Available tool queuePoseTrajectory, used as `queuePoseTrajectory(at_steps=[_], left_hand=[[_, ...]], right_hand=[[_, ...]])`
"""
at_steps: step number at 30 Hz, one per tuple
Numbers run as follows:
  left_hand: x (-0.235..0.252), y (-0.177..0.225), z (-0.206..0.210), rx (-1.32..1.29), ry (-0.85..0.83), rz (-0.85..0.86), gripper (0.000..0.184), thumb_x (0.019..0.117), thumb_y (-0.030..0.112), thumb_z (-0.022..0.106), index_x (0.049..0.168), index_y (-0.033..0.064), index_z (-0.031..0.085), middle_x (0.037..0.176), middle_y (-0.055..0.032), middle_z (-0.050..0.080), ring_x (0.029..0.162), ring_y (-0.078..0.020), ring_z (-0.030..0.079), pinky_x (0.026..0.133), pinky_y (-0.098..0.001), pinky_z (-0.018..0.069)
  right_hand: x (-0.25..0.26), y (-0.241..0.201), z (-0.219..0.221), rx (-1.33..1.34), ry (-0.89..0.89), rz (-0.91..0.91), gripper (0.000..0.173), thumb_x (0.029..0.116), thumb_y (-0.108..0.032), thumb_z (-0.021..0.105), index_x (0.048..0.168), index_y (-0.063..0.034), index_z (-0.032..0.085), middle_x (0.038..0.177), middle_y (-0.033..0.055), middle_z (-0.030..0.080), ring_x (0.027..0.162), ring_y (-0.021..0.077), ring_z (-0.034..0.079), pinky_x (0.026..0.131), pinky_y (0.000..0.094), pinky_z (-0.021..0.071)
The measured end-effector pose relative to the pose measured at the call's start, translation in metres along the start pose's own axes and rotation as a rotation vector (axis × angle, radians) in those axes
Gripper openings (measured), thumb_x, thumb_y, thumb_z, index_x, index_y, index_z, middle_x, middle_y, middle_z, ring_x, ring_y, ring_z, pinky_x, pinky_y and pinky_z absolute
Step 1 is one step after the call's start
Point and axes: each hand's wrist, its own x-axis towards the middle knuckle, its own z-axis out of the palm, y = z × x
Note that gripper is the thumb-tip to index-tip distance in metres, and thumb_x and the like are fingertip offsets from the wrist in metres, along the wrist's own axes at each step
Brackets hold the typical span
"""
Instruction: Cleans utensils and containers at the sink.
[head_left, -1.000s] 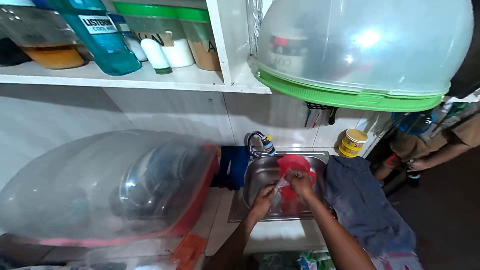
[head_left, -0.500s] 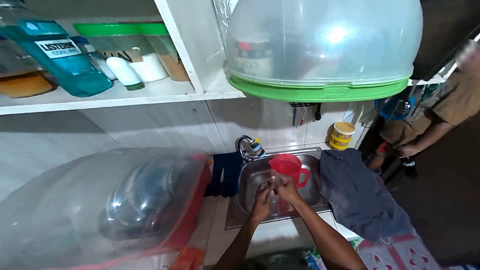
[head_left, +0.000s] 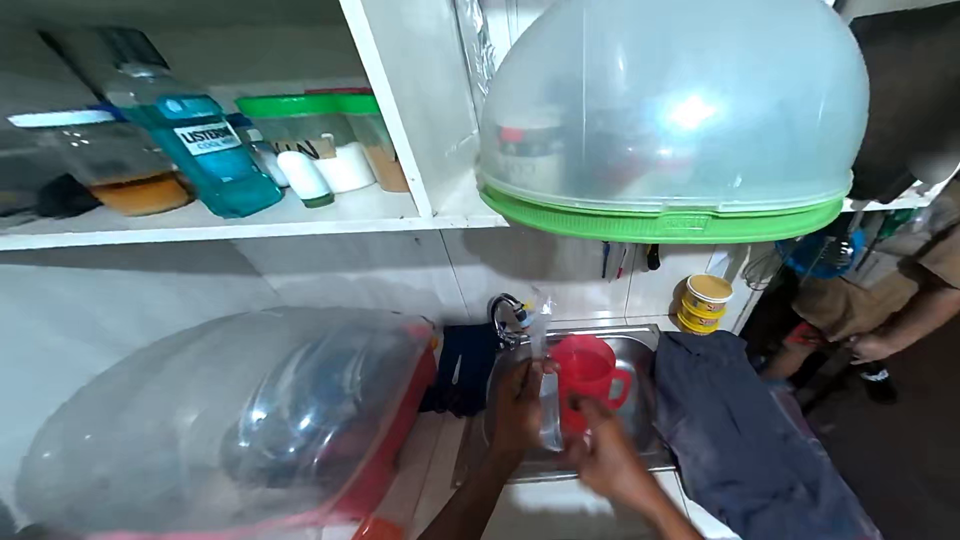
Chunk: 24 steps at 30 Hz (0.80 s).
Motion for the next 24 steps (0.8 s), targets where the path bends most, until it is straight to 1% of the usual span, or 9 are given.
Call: queuePoseTrajectory(at_steps=[3, 6, 8, 11, 14, 17, 19, 21, 24], left_hand=[[-0.012, 0.020, 0.024, -0.038, 0.102, -0.051, 0.033, 0.1101, 0.016, 0.042, 0.107, 0.0039, 0.072, 0.108, -0.0085, 0.074, 0.104, -0.0217, 0.069, 0.094, -0.0387, 0.0577], [-0.028, 0.029, 0.040, -0.032, 0.075, 0.017, 0.031, 0.1089, 0.015, 0.043, 0.109, 0.0021, 0.071, 0.106, -0.0082, 0.074, 0.101, -0.0203, 0.070, 0.093, -0.0375, 0.0588], [-0.030, 0.043, 0.040, -0.059, 0.023, 0.032, 0.030, 0.1080, 0.013, 0.044, 0.110, -0.0016, 0.070, 0.106, -0.0106, 0.074, 0.099, -0.0211, 0.071, 0.091, -0.0384, 0.0602], [-0.024, 0.097, 0.044, -0.100, -0.077, -0.045, 0.030, 0.1068, 0.003, 0.038, 0.108, -0.0068, 0.067, 0.106, -0.0094, 0.074, 0.100, -0.0162, 0.071, 0.092, -0.0347, 0.0594], [-0.018, 0.130, 0.039, -0.211, -0.301, -0.095, 0.036, 0.1042, 0.002, 0.033, 0.096, 0.0041, 0.068, 0.102, -0.0011, 0.077, 0.095, -0.0095, 0.072, 0.088, -0.0301, 0.0593], [-0.013, 0.131, 0.029, -0.251, -0.582, -0.086, 0.037, 0.1044, 0.013, 0.042, 0.088, 0.0192, 0.075, 0.083, 0.0099, 0.073, 0.077, -0.0020, 0.067, 0.078, -0.0235, 0.0579], [-0.013, 0.127, 0.030, -0.224, -0.557, -0.101, 0.037, 0.1050, 0.011, 0.041, 0.088, 0.0167, 0.073, 0.079, 0.0097, 0.070, 0.074, -0.0022, 0.065, 0.076, -0.0227, 0.0565], [-0.017, 0.131, 0.035, -0.167, -0.362, -0.123, 0.036, 0.1055, 0.006, 0.037, 0.089, 0.0113, 0.068, 0.078, 0.0087, 0.068, 0.074, -0.0032, 0.064, 0.075, -0.0229, 0.0555], [-0.018, 0.133, 0.044, -0.197, -0.036, -0.126, 0.034, 0.1079, 0.004, 0.032, 0.096, 0.0054, 0.065, 0.081, 0.0076, 0.069, 0.079, -0.0041, 0.067, 0.080, -0.0237, 0.0574]], right_hand=[[-0.012, -0.013, 0.079, 0.090, 0.231, 0.113, 0.102, 0.0770, -0.040, 0.079, 0.159, -0.0027, 0.030, 0.156, 0.0179, 0.044, 0.143, 0.0292, 0.045, 0.118, 0.0506, 0.0400], [0.022, -0.020, 0.098, 0.207, 0.587, 0.238, 0.067, 0.0883, -0.033, 0.073, 0.142, 0.0006, 0.052, 0.133, 0.0156, 0.064, 0.124, 0.0228, 0.061, 0.106, 0.0420, 0.0507], [0.029, -0.023, 0.074, 0.250, 0.623, 0.169, 0.051, 0.0805, -0.025, 0.079, 0.124, -0.0017, 0.064, 0.112, 0.0095, 0.071, 0.106, 0.0165, 0.068, 0.094, 0.0365, 0.0576], [0.021, -0.047, 0.006, 0.419, 0.362, 0.012, 0.052, 0.0715, -0.012, 0.087, 0.118, 0.0015, 0.067, 0.104, 0.0105, 0.074, 0.098, 0.0168, 0.071, 0.090, 0.0384, 0.0602], [0.024, -0.055, -0.059, 0.599, -0.176, -0.102, 0.060, 0.0670, -0.001, 0.090, 0.121, 0.0068, 0.065, 0.107, 0.0137, 0.074, 0.098, 0.0172, 0.071, 0.092, 0.0379, 0.0594], [0.029, -0.052, -0.088, 0.852, -0.565, -0.223, 0.084, 0.0538, -0.030, 0.093, 0.124, -0.0006, 0.058, 0.105, -0.0014, 0.069, 0.091, 0.0035, 0.066, 0.084, 0.0260, 0.0561], [0.037, -0.041, -0.083, 0.771, -0.627, -0.245, 0.083, 0.0546, -0.028, 0.092, 0.124, 0.0018, 0.057, 0.105, 0.0003, 0.068, 0.094, 0.0034, 0.064, 0.087, 0.0254, 0.0536], [0.043, -0.029, -0.074, 0.611, -0.532, -0.235, 0.072, 0.0662, -0.009, 0.091, 0.128, 0.0065, 0.057, 0.112, 0.0104, 0.069, 0.103, 0.0134, 0.066, 0.096, 0.0341, 0.0541], [0.010, -0.033, -0.041, 0.416, 0.062, -0.203, 0.055, 0.0745, -0.015, 0.088, 0.122, 0.0030, 0.068, 0.120, 0.0147, 0.071, 0.115, 0.0219, 0.066, 0.104, 0.0406, 0.0534]])
